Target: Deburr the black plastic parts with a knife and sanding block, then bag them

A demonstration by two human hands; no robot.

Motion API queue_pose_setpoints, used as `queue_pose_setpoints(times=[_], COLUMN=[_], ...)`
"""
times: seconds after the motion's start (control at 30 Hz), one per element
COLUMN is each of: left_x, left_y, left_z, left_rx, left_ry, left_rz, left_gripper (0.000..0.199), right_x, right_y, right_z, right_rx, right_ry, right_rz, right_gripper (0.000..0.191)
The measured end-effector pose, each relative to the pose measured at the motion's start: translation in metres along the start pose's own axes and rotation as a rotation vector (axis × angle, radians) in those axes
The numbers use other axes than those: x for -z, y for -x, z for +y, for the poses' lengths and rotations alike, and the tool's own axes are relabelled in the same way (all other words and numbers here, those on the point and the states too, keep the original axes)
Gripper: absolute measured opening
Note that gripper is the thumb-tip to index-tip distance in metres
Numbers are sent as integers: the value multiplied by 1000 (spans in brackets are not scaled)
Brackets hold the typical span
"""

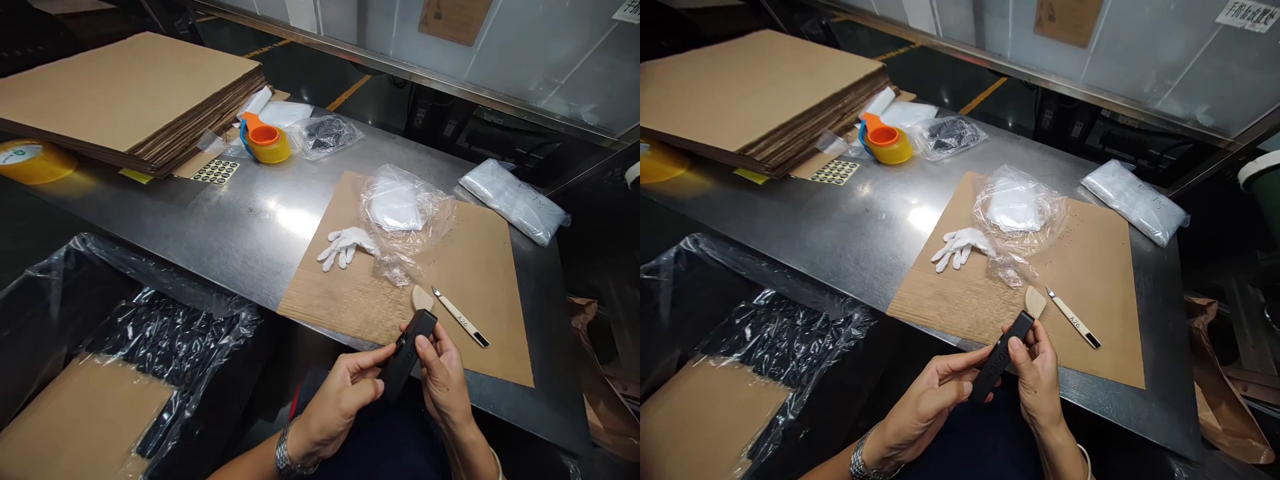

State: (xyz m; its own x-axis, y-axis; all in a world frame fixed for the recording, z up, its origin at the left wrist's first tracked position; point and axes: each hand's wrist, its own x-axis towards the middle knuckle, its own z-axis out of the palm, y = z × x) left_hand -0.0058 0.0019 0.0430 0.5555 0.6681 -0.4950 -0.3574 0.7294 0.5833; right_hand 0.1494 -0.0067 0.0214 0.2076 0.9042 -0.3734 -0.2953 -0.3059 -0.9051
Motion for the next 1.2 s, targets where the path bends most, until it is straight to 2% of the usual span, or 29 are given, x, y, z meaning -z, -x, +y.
queue_pose_setpoints(times=[0.73, 0.97, 1.2], left_x=[-3, -4, -6], left_y=[-1, -2, -1], left_z=[-1, -5, -7], left_rx=[30, 52, 55], left_ry=[5, 33, 40], left_rz=[45, 122, 149], left_gripper=[44, 42, 38], right_x=[2, 3, 0], right_y=[3, 4, 6], right_z=[5, 9, 7], right_rx=[47, 75, 54], right_ry=[99, 126, 106], right_rz=[27, 27, 22], right_gripper=[47, 50, 51])
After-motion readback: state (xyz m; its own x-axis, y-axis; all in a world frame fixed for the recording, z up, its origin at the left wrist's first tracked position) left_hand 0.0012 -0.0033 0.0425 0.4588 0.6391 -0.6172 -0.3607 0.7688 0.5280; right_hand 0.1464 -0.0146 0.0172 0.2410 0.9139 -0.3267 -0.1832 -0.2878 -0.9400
